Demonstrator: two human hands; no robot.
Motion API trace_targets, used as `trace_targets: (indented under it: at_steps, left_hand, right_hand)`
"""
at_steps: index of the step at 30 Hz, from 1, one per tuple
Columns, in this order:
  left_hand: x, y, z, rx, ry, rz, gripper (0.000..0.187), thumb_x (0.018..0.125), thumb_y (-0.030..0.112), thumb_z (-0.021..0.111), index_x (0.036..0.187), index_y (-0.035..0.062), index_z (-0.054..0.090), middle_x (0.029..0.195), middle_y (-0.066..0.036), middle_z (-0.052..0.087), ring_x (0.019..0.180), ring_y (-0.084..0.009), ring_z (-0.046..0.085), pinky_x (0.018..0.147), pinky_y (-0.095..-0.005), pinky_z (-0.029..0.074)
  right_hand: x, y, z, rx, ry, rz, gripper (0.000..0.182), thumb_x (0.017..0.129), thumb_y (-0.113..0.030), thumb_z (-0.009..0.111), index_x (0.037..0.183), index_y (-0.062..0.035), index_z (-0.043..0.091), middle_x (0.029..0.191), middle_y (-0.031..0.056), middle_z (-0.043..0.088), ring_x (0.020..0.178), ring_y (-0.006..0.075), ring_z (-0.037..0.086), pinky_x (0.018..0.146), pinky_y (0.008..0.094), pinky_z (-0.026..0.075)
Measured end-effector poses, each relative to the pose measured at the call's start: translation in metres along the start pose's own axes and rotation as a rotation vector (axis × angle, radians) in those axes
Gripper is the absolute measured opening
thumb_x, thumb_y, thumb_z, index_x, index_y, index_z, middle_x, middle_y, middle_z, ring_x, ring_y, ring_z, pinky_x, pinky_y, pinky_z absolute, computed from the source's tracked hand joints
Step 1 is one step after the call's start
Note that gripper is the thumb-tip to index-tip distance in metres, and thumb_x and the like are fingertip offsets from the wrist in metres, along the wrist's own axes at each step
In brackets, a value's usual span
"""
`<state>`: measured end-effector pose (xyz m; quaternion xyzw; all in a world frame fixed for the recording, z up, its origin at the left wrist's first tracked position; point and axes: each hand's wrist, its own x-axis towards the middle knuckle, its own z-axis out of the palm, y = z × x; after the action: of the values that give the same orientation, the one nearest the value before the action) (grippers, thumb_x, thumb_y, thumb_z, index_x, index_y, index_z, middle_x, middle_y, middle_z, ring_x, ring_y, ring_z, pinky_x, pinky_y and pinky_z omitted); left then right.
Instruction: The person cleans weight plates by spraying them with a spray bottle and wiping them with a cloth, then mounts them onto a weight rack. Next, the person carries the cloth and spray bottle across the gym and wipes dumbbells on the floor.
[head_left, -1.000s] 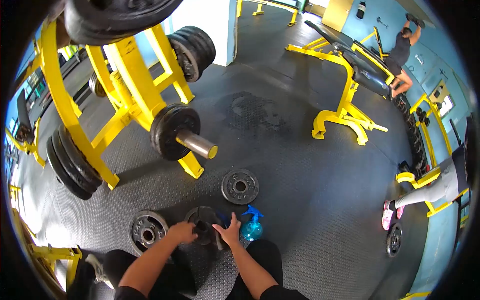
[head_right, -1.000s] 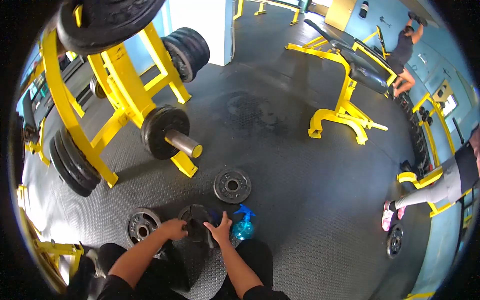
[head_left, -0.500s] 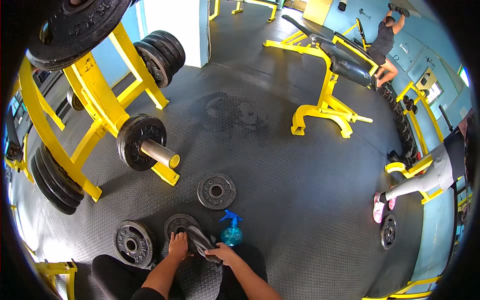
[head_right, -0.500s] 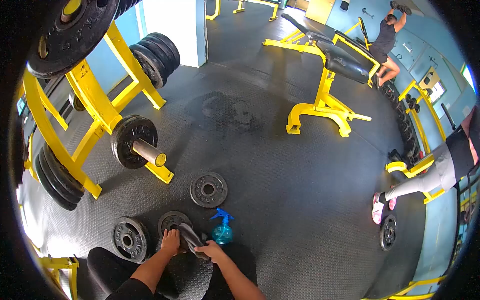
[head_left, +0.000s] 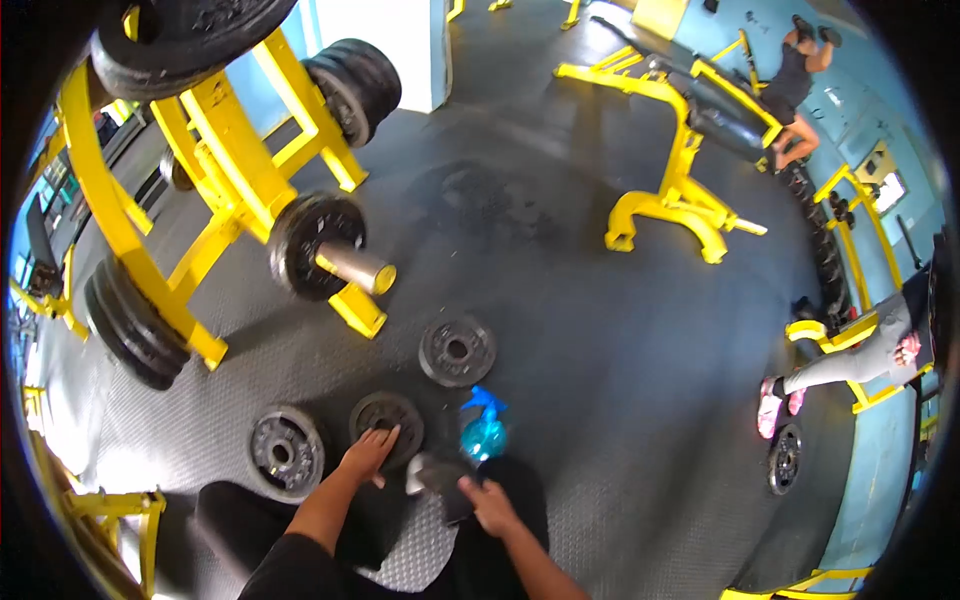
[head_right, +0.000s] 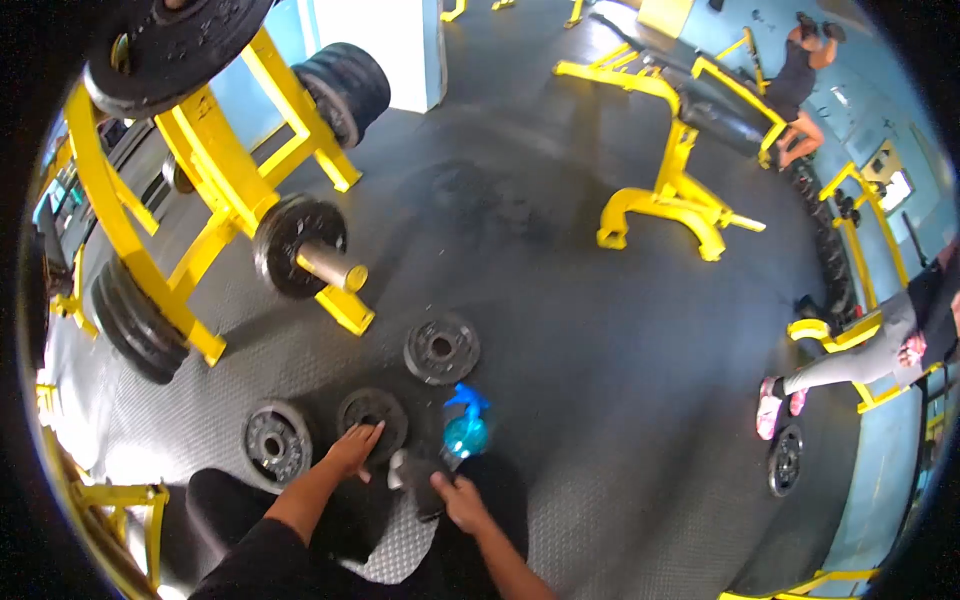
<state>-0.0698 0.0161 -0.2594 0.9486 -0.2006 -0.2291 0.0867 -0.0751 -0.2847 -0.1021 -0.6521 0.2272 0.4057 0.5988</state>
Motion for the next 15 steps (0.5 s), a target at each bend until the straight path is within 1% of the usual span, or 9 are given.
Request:
trace_targets:
  at_steps: [2, 4, 7, 10, 11, 12, 13, 14, 15]
  left_hand:
    - [0.000, -0.001, 0.010, 0.114, 0.016, 0.025, 0.133, 0.054, 0.027, 0.095, 0.158, 0.0034, 0.016, 0.130, -0.012, 0.055, 0.125, -0.0298, 0.053, 0.113, -0.0418, 0.036]
    - [0.010, -0.001, 0.010, 0.178, 0.012, 0.015, 0.130, 0.055, 0.025, 0.095, 0.158, 0.0023, 0.019, 0.124, -0.012, 0.056, 0.120, -0.0288, 0.056, 0.108, -0.0403, 0.039]
    - [0.015, 0.006, -0.003, 0.149, -0.103, -0.043, 0.121, 0.061, 0.025, 0.091, 0.157, 0.0025, 0.021, 0.124, -0.014, 0.057, 0.121, -0.0293, 0.056, 0.106, -0.0401, 0.040]
    - [0.010, 0.018, -0.051, 0.009, -0.072, 0.036, 0.102, 0.072, 0.031, 0.085, 0.154, 0.0017, 0.032, 0.117, -0.018, 0.061, 0.114, -0.0342, 0.059, 0.103, -0.0423, 0.043]
    - [0.008, 0.017, -0.056, 0.023, -0.083, 0.031, 0.102, 0.072, 0.031, 0.085, 0.154, 0.0017, 0.032, 0.117, -0.018, 0.061, 0.114, -0.0342, 0.059, 0.103, -0.0423, 0.043]
    - [0.007, 0.015, -0.065, -0.285, -0.023, -0.032, 0.086, 0.076, 0.032, 0.080, 0.148, 0.0022, 0.043, 0.114, -0.019, 0.063, 0.109, -0.0342, 0.062, 0.099, -0.0431, 0.046]
    - [0.006, 0.014, -0.073, -0.593, 0.044, -0.095, 0.071, 0.081, 0.034, 0.075, 0.141, 0.0026, 0.053, 0.111, -0.019, 0.066, 0.104, -0.0342, 0.064, 0.095, -0.0438, 0.049]
    - [0.001, 0.015, -0.080, -0.576, 0.046, -0.099, 0.071, 0.081, 0.034, 0.075, 0.141, 0.0026, 0.053, 0.111, -0.019, 0.066, 0.104, -0.0342, 0.064, 0.095, -0.0438, 0.049]
    - [-0.010, 0.024, -0.098, -1.095, 0.067, -0.364, 0.062, 0.084, 0.034, 0.072, 0.136, 0.0030, 0.058, 0.111, -0.019, 0.068, 0.100, -0.0357, 0.067, 0.091, -0.0440, 0.052]
  right_hand:
    - [0.039, 0.064, -0.009, 0.090, -0.013, -0.168, 0.051, 0.100, -0.038, 0.063, 0.125, 0.0055, 0.062, 0.117, 0.0148, 0.068, 0.106, 0.0204, 0.062, 0.096, 0.0362, 0.048]
    - [0.021, 0.041, -0.013, -0.072, 0.010, -0.379, 0.049, 0.101, -0.037, 0.062, 0.126, 0.0051, 0.062, 0.118, 0.0148, 0.069, 0.107, 0.0216, 0.062, 0.098, 0.0368, 0.047]
    - [0.038, 0.053, -0.017, -0.021, 0.071, -0.505, 0.044, 0.101, -0.035, 0.061, 0.119, 0.0048, 0.064, 0.108, 0.0170, 0.070, 0.101, 0.0270, 0.065, 0.094, 0.0365, 0.048]
    - [0.042, 0.060, -0.021, -0.306, 0.079, -0.462, 0.043, 0.100, -0.035, 0.061, 0.112, 0.0057, 0.066, 0.113, 0.0218, 0.064, 0.110, 0.0349, 0.060, 0.098, 0.0424, 0.043]
    - [0.041, 0.062, -0.016, -0.456, 0.179, -0.663, 0.043, 0.098, -0.036, 0.061, 0.110, 0.0058, 0.066, 0.118, 0.0233, 0.061, 0.116, 0.0371, 0.056, 0.101, 0.0459, 0.039]
    - [0.039, 0.056, -0.009, -0.604, 0.288, -0.867, 0.043, 0.097, -0.036, 0.061, 0.108, 0.0060, 0.066, 0.122, 0.0248, 0.057, 0.121, 0.0394, 0.051, 0.104, 0.0494, 0.034]
    - [0.034, 0.052, -0.003, -0.580, 0.189, -0.814, 0.046, 0.096, -0.039, 0.061, 0.105, 0.0056, 0.068, 0.136, 0.0258, 0.050, 0.134, 0.0393, 0.040, 0.109, 0.0535, 0.026]
    - [0.030, 0.047, 0.005, -0.567, 0.187, -0.826, 0.046, 0.096, -0.039, 0.061, 0.105, 0.0056, 0.068, 0.136, 0.0258, 0.050, 0.134, 0.0393, 0.040, 0.109, 0.0535, 0.026]
    - [0.024, 0.040, 0.016, -0.737, 0.187, -0.928, 0.046, 0.096, -0.039, 0.060, 0.105, 0.0050, 0.069, 0.137, 0.0257, 0.050, 0.135, 0.0397, 0.040, 0.110, 0.0536, 0.026]
